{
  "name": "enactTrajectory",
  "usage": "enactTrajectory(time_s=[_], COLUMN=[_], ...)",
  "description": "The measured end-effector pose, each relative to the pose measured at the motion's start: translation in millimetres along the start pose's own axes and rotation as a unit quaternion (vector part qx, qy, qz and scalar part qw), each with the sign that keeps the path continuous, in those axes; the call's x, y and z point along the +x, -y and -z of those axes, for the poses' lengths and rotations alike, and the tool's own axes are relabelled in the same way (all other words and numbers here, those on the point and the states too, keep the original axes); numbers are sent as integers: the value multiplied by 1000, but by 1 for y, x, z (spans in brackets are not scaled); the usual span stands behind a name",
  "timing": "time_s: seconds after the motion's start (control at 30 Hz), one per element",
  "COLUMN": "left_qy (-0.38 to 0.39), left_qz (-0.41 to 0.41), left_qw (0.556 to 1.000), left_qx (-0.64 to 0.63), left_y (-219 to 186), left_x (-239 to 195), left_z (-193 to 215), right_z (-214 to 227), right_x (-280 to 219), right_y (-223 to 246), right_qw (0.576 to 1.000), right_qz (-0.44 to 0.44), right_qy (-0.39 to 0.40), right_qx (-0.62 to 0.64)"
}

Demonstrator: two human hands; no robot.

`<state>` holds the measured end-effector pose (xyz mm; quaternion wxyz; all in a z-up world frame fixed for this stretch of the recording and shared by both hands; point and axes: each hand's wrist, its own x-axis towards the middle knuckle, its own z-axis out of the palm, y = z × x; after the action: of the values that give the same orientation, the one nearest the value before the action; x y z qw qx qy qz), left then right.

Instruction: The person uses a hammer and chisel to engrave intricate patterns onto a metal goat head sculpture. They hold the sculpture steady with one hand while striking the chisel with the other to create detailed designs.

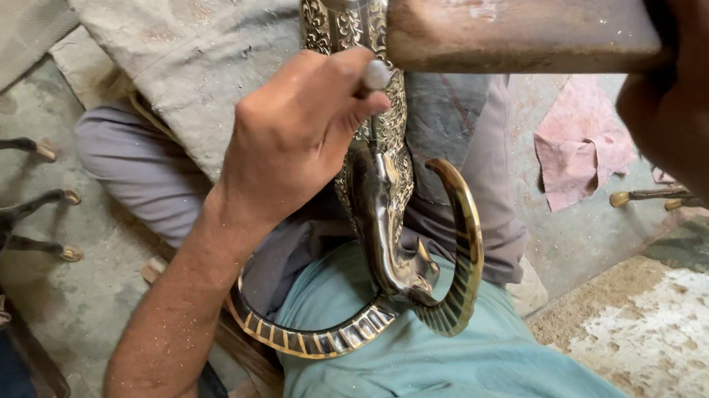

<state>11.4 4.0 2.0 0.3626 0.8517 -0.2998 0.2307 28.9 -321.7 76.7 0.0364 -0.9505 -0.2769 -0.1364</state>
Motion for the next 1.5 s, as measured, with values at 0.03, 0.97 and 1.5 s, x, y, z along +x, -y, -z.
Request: enactTrajectory(time_s=[0.03,0.97,1.5], left_qy=[-10,87,109], left_qz=[12,-30,-23], left_qw=[1000,996,994], left_qx=[-9,8,8], left_y=[0,2,3], left_x=[1,13,17], left_z=[2,13,17], right_z=[-3,-20,-2], right_x=[-1,-2,21], right_y=[-3,-9,-5], right_qw=[1000,943,968], right_qz=[-3,-63,132], right_qy=[-3,-47,-166], right_qx=[-19,322,-133])
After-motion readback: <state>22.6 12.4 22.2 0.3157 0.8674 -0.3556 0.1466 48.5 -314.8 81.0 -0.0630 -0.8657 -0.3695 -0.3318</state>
